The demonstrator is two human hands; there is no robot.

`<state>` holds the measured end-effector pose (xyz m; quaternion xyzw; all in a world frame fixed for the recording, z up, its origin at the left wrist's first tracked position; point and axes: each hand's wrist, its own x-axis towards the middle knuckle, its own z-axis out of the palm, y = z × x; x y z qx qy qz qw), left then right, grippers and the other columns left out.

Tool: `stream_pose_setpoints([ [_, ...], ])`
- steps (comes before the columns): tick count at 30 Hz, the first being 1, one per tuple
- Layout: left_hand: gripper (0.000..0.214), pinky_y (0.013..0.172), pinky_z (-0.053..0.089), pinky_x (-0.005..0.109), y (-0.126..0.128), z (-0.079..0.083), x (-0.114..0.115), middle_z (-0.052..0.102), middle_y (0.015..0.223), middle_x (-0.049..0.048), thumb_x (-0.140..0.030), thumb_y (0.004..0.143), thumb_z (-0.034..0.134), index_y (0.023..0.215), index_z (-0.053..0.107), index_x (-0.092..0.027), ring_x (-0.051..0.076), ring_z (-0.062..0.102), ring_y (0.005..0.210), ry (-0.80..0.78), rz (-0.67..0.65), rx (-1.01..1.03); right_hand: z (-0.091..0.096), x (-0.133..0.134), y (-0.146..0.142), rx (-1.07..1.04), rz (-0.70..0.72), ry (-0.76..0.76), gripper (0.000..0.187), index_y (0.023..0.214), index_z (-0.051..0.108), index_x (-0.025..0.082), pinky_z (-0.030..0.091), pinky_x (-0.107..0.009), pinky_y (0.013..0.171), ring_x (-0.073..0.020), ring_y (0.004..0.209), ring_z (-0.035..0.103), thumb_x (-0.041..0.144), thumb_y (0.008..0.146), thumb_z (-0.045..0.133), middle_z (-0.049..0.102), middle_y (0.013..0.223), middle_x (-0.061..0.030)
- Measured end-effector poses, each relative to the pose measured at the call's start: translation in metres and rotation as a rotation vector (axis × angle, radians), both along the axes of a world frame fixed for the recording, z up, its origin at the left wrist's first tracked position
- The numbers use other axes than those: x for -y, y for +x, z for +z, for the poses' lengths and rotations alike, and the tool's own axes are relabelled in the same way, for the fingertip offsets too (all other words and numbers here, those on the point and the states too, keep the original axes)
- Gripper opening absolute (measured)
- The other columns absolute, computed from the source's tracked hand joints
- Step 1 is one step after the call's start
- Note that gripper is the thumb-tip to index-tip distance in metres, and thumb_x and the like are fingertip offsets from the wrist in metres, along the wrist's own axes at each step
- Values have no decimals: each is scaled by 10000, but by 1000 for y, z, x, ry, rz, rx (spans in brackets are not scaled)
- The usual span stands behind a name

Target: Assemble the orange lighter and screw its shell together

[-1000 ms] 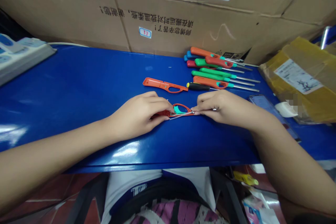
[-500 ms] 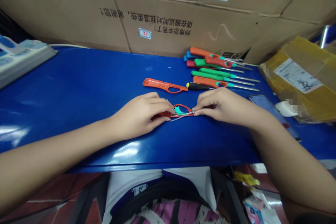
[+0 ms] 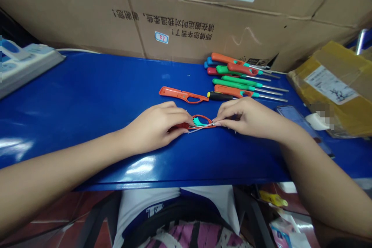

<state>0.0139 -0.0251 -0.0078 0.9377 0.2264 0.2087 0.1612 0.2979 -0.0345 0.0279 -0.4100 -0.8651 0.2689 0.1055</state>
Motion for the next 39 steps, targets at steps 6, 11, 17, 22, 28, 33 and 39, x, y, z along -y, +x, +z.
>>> stream_pose_setpoints([
  [6, 159, 875, 496, 314, 0, 0, 1, 757, 1083, 12, -202, 987, 602, 1091, 722, -199, 190, 617, 953, 15, -1, 5, -4, -2, 0, -5, -80, -33, 137, 836, 779, 184, 500, -273, 672, -159, 754, 679, 267, 890, 683, 761, 866, -39],
  [11, 161, 857, 501, 319, 0, 0, 1, 763, 1074, 17, -197, 979, 610, 1092, 725, -201, 194, 616, 935, 12, 15, 8, -4, 1, -4, 16, -23, 58, 156, 840, 767, 183, 488, -291, 742, -173, 803, 682, 250, 921, 652, 754, 885, -46],
  [17, 169, 863, 508, 324, 1, 0, -2, 766, 1075, 20, -185, 965, 621, 1091, 732, -205, 195, 630, 950, -17, 12, 17, -3, 1, -1, 79, -18, 87, 140, 826, 748, 186, 466, -291, 723, -175, 791, 661, 208, 915, 643, 734, 869, -46],
  [22, 162, 862, 511, 325, 1, 0, -3, 766, 1069, 18, -185, 959, 630, 1082, 733, -202, 191, 632, 950, -23, 11, 25, -4, -1, -1, 35, -51, 32, 125, 790, 744, 182, 466, -271, 683, -156, 751, 651, 225, 884, 674, 729, 833, -39],
  [28, 162, 870, 515, 323, 0, -1, -3, 766, 1065, 31, -197, 966, 619, 1077, 736, -206, 190, 647, 960, -22, 12, 26, -5, -1, -3, -19, -220, -209, 192, 816, 730, 171, 447, -262, 532, -123, 532, 592, 357, 843, 690, 677, 728, -19],
  [33, 169, 871, 525, 324, 0, -2, -3, 771, 1092, 30, -203, 972, 624, 1093, 743, -200, 194, 652, 968, 2, -3, 38, -6, -2, -7, 2, -293, -257, 189, 752, 704, 171, 373, -242, 493, -105, 513, 502, 349, 815, 691, 614, 616, 10],
  [39, 164, 860, 535, 316, 0, -2, -3, 780, 1085, 28, -200, 969, 631, 1078, 753, -210, 193, 673, 968, 35, -8, 45, -5, -2, -10, 38, -271, -200, 166, 767, 690, 172, 332, -238, 508, -94, 518, 440, 320, 841, 681, 566, 592, 32],
])
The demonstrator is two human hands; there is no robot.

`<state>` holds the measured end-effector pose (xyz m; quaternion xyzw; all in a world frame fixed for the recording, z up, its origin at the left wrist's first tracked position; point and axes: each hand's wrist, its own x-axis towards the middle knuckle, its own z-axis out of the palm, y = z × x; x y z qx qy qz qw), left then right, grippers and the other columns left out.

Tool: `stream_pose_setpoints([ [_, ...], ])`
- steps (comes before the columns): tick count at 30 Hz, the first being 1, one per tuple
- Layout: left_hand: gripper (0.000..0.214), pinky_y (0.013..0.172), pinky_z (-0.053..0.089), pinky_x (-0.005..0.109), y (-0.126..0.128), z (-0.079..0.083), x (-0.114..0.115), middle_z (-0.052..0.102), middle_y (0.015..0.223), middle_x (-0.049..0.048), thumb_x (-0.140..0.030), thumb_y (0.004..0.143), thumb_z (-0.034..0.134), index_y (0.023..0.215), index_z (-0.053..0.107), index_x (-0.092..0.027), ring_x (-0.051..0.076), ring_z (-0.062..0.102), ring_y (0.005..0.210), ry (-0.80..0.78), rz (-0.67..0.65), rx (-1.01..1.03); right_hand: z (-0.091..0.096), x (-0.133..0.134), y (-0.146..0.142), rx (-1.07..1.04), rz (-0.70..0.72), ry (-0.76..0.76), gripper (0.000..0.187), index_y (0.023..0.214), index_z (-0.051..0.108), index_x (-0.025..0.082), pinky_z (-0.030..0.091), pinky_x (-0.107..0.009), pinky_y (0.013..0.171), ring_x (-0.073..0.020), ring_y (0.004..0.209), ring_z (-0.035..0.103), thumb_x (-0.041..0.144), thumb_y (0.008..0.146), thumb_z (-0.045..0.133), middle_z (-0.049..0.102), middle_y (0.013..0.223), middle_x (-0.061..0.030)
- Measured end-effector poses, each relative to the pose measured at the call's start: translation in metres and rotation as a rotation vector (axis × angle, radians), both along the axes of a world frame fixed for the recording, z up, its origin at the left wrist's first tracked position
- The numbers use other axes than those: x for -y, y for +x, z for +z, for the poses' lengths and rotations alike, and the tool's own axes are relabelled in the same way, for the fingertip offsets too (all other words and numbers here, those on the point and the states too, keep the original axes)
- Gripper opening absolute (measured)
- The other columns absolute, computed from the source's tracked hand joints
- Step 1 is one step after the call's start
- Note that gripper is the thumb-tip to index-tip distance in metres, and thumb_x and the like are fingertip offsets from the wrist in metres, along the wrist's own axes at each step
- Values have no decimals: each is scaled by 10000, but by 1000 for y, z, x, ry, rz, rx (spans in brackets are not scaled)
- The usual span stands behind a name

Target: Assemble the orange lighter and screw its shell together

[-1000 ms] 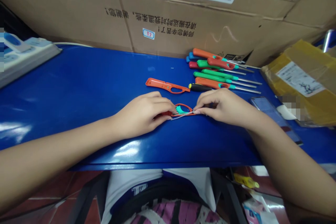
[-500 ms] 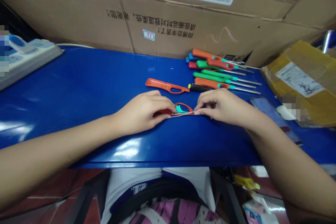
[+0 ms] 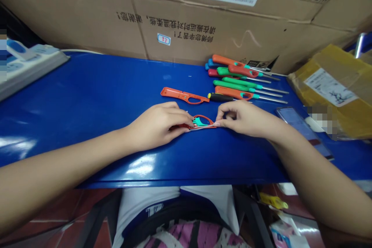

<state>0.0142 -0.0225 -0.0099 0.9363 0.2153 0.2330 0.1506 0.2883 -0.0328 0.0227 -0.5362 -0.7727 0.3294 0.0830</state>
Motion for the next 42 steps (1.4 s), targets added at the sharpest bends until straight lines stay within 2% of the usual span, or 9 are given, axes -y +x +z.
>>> stream_pose_setpoints([
  [6, 169, 900, 536, 313, 0, 0, 0, 764, 1077, 49, -220, 975, 634, 1110, 729, -188, 185, 674, 987, -38, -23, 11, -2, 7, -1, -77, 241, 299, 132, 963, 678, 183, 407, -247, 592, -111, 647, 515, 296, 896, 686, 628, 879, -23],
  [9, 236, 970, 510, 344, -2, 4, -2, 748, 1116, 63, -340, 953, 681, 1123, 719, -180, 210, 643, 1066, 5, -7, 15, -8, 12, -7, -59, 371, 409, 163, 1060, 660, 203, 452, -263, 693, -141, 806, 593, 310, 936, 664, 645, 1069, -56],
  [12, 344, 1009, 476, 387, -7, 12, -7, 741, 1148, 72, -462, 927, 694, 1126, 712, -182, 244, 618, 1102, 83, 84, 5, -15, 15, -13, 28, 428, 471, 212, 1140, 655, 235, 465, -282, 745, -174, 936, 634, 345, 960, 640, 645, 1165, -53],
  [17, 246, 860, 483, 385, -14, 18, -16, 730, 1057, 78, -384, 957, 628, 1059, 723, -181, 242, 615, 964, 61, 225, -127, -21, 17, -16, 52, 438, 466, 158, 1115, 665, 250, 458, -273, 722, -158, 908, 649, 295, 997, 569, 641, 1152, -41],
  [24, 133, 904, 482, 375, -13, 8, -22, 715, 1026, 61, -275, 968, 594, 985, 685, -181, 231, 617, 1019, -119, 204, -127, -22, 17, -17, 74, 411, 476, 149, 1095, 659, 236, 435, -274, 688, -159, 859, 634, 297, 996, 565, 649, 1100, -48],
  [30, 164, 841, 522, 375, -13, 8, -20, 677, 966, 69, -305, 1000, 536, 1052, 591, -160, 226, 642, 935, -145, 237, -138, -20, 15, -17, 84, 410, 457, 145, 1089, 654, 231, 426, -272, 682, -150, 827, 628, 291, 1000, 556, 656, 1075, -40],
  [36, 212, 857, 539, 346, -14, 12, -18, 677, 1062, 89, -275, 1046, 453, 1133, 608, -159, 207, 657, 965, -120, 209, -83, -19, 15, -16, 89, 411, 443, 144, 1090, 652, 233, 430, -272, 692, -153, 841, 641, 289, 1006, 548, 666, 1074, -40],
  [39, 247, 919, 527, 320, -12, 14, -13, 660, 1144, 99, -245, 1055, 445, 1207, 621, -164, 198, 638, 1063, -80, 126, -18, -20, 16, -16, 72, 401, 446, 154, 1096, 664, 234, 438, -275, 696, -152, 833, 635, 288, 1002, 554, 661, 1078, -43],
  [42, 236, 926, 518, 287, -9, 16, -7, 651, 1102, 85, -228, 1053, 458, 1160, 658, -164, 176, 633, 1036, -60, 54, -14, -20, 17, -15, -23, 370, 439, 141, 1054, 687, 227, 447, -271, 697, -137, 800, 612, 270, 990, 570, 650, 1060, -46],
])
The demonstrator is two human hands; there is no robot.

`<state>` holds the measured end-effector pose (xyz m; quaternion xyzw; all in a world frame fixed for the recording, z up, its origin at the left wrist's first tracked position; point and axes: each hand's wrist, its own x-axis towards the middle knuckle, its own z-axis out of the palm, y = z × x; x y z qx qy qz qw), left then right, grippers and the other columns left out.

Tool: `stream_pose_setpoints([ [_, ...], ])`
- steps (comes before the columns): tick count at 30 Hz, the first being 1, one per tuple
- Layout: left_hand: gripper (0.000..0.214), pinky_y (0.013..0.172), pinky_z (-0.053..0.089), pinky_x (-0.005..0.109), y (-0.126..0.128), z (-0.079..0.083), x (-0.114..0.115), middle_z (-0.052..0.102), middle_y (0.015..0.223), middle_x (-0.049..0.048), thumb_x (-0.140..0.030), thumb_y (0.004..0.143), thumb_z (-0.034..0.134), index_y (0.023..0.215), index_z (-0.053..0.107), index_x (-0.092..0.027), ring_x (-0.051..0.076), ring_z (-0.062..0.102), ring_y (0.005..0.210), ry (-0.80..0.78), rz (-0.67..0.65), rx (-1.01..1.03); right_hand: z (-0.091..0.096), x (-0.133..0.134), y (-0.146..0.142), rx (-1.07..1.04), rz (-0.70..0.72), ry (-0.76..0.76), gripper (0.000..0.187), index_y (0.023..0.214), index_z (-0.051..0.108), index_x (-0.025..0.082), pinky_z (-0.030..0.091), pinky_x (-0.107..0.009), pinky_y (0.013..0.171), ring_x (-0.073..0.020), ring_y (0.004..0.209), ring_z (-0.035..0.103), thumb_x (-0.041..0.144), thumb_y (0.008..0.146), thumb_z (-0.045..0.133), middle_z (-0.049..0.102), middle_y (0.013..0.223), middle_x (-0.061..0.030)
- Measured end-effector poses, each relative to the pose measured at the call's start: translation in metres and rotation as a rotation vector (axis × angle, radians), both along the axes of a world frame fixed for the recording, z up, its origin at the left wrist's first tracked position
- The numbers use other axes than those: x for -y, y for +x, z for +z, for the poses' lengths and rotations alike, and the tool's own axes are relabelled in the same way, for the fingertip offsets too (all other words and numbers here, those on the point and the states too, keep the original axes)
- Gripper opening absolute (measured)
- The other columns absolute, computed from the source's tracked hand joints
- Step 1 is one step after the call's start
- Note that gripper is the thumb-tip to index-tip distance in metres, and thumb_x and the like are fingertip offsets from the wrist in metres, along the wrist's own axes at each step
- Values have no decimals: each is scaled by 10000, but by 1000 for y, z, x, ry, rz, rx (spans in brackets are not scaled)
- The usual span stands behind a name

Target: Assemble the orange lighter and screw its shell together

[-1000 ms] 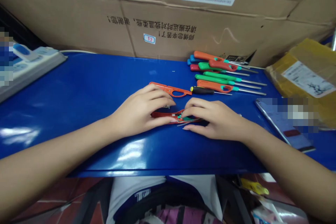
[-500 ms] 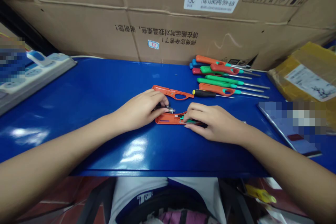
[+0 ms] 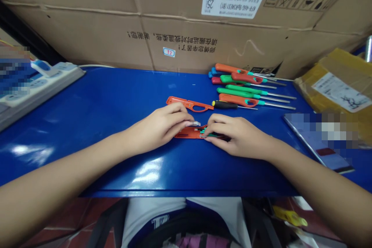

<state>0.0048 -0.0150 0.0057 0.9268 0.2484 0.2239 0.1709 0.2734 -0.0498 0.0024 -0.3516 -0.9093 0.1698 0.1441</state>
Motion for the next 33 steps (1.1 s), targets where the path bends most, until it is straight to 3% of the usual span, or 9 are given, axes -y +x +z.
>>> stream_pose_setpoints([
  [4, 217, 918, 518, 272, 4, -2, 6, 674, 1078, 75, -235, 1052, 469, 1107, 661, -152, 166, 646, 1011, -68, -1, -13, 1, -1, -2, -212, -29, -127, 94, 956, 699, 193, 431, -241, 613, -89, 652, 519, 232, 951, 613, 654, 951, -39],
  [7, 199, 902, 527, 276, 6, -5, 8, 718, 1078, 62, -240, 1047, 481, 1100, 657, -163, 162, 675, 987, -145, 20, 16, 5, -1, -6, -324, -183, -372, 120, 893, 682, 176, 370, -217, 467, -60, 478, 435, 290, 921, 658, 615, 685, 15],
  [10, 191, 852, 537, 268, 8, -8, 10, 734, 1088, 52, -253, 1032, 512, 1110, 671, -181, 156, 688, 940, -197, 57, 61, 8, -1, -8, -398, -326, -720, 257, 930, 638, 177, 410, -202, 390, -86, 388, 500, 425, 893, 701, 556, 499, 61],
  [12, 197, 823, 533, 258, 8, -8, 11, 739, 1087, 47, -260, 1020, 538, 1128, 687, -187, 151, 686, 920, -220, 78, 90, 8, -1, -9, -457, -344, -825, 332, 938, 616, 176, 485, -214, 411, -107, 412, 568, 478, 863, 733, 606, 514, 44],
  [20, 210, 779, 520, 247, 10, -10, 12, 740, 1062, 32, -293, 1007, 579, 1120, 731, -203, 144, 677, 905, -358, 98, 150, 5, -2, -8, -469, -289, -790, 242, 939, 636, 165, 541, -195, 488, -93, 480, 625, 401, 925, 685, 660, 589, 21],
  [33, 196, 754, 504, 232, 11, -11, 12, 735, 1048, 22, -264, 989, 607, 1116, 740, -196, 130, 668, 892, -418, 98, 171, 3, 0, -8, -440, -272, -762, 178, 937, 633, 159, 537, -181, 464, -86, 468, 601, 336, 936, 656, 628, 566, 35],
])
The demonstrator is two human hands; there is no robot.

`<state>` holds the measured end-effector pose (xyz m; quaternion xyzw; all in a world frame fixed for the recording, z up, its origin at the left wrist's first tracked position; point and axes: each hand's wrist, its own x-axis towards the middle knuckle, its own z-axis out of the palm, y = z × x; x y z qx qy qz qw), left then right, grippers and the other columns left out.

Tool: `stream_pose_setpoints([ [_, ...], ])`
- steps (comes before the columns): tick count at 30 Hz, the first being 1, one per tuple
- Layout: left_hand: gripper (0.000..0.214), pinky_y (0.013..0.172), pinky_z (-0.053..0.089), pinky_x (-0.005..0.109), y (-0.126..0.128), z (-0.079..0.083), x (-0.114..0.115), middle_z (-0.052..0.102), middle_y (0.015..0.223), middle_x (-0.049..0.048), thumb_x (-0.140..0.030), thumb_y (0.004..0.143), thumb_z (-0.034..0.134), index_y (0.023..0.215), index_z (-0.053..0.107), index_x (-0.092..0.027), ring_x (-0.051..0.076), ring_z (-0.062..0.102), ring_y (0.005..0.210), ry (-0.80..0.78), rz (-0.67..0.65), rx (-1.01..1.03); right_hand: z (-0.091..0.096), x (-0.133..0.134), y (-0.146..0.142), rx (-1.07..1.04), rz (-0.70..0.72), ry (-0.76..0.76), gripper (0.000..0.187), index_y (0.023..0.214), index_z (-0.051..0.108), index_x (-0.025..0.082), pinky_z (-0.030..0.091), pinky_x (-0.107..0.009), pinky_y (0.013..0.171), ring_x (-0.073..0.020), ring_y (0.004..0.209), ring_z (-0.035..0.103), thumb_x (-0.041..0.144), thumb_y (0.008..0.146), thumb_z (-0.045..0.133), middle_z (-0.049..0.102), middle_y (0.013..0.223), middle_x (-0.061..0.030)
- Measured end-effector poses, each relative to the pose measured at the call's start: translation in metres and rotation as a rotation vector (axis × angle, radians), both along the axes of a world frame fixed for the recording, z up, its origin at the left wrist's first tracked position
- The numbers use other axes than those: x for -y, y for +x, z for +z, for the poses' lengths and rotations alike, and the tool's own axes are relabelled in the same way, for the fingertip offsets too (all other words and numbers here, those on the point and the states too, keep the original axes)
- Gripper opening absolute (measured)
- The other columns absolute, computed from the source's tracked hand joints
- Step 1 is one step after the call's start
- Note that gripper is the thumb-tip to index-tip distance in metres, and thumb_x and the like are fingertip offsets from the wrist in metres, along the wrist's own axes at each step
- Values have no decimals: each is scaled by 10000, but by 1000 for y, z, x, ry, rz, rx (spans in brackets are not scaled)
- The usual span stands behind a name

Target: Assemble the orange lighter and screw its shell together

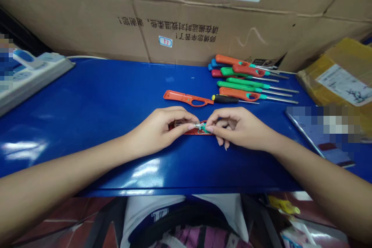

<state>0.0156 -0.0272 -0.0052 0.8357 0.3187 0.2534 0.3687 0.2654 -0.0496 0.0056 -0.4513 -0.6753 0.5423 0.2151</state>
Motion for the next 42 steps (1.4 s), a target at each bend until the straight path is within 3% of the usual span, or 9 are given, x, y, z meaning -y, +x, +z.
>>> stream_pose_setpoints([
  [25, 195, 707, 495, 203, 2, -1, 1, 737, 980, 32, -250, 960, 654, 1092, 765, -159, 109, 665, 823, -11, 13, 76, -4, 0, -3, -38, -44, 32, 193, 933, 668, 137, 531, -173, 413, -79, 454, 552, 328, 914, 671, 591, 547, 36],
  [42, 185, 754, 554, 224, 7, 1, 4, 769, 975, 61, -228, 899, 714, 1041, 796, -143, 148, 723, 855, -217, 63, 170, -6, 1, -6, -43, -75, 103, 208, 908, 726, 125, 515, -188, 394, -90, 456, 574, 329, 884, 692, 612, 620, 4],
])
